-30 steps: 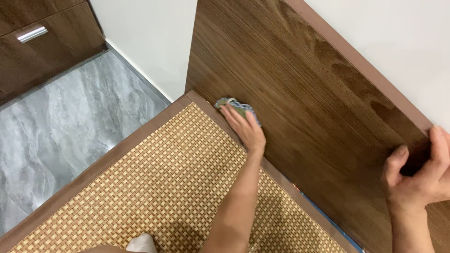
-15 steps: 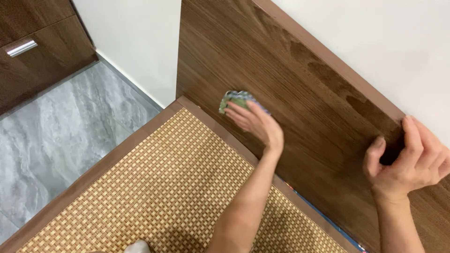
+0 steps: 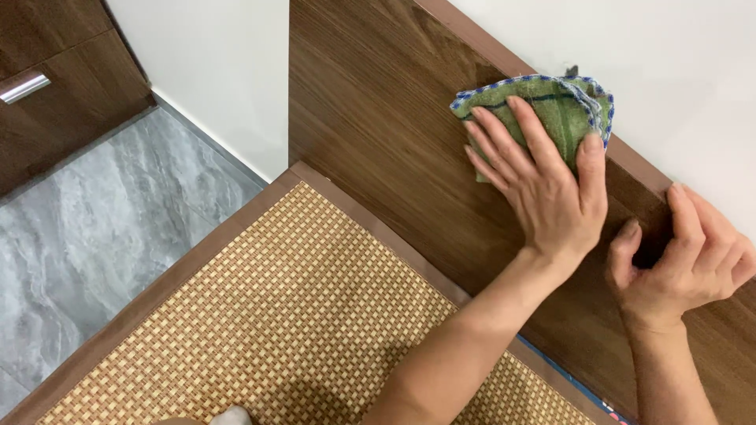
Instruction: Wiping a wooden headboard and a large framed picture with a cloth.
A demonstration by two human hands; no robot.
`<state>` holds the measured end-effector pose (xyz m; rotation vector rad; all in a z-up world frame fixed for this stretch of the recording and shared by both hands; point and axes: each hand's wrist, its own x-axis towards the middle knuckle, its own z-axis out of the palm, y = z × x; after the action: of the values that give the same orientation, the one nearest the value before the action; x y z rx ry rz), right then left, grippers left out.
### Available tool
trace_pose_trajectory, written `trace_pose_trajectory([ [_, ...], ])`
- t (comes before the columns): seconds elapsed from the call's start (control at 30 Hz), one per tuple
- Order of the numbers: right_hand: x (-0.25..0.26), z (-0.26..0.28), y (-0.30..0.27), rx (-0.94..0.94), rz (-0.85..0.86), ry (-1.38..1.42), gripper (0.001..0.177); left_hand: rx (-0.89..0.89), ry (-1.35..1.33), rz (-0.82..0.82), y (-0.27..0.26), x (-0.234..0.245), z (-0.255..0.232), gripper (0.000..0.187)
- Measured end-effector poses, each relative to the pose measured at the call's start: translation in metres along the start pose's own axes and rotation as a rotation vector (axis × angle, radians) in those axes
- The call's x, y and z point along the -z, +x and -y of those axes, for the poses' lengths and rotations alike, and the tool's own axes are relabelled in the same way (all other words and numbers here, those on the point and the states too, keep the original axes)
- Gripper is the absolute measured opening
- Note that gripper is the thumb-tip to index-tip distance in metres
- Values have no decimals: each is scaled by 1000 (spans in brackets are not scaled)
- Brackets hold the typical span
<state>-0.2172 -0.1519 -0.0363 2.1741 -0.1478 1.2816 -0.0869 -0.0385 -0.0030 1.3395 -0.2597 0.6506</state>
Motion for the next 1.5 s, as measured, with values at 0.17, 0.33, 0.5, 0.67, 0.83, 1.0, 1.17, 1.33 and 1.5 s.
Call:
trace_pose_trajectory([
  [0.17, -3, -2, -5, -15, 9, 12, 45, -37, 53, -44, -30, -18, 62, 80],
  [0.33, -2, -3, -3, -4, 2, 9, 48, -49, 200, -120, -67, -12, 134, 80],
  [0.5, -7, -13, -7, 63, 1, -33, 50, 5, 265, -84, -93, 8, 191, 81],
  [0.67, -1, -2, 4, 40, -18, -39, 45, 322, 230, -37, -109, 29, 227, 81],
  [0.83, 7, 4, 15, 43, -17, -61, 45, 692, 13, 28, -107, 44, 223, 90],
  [1.0, 10, 7, 21, 25, -37, -57, 47, 868, -89, -10, -100, 26, 196, 99],
  [1.17, 15, 11, 30, 3, -58, -42, 44, 802, -146, -14, -71, 11, 82, 103],
  [1.33, 12, 10, 30, -26, -90, 17, 43, 493, -172, 136, -57, -2, 2, 97],
  [1.5, -6, 15, 26, -141, -362, 271, 46, 130, -295, 374, -46, 7, -53, 93],
])
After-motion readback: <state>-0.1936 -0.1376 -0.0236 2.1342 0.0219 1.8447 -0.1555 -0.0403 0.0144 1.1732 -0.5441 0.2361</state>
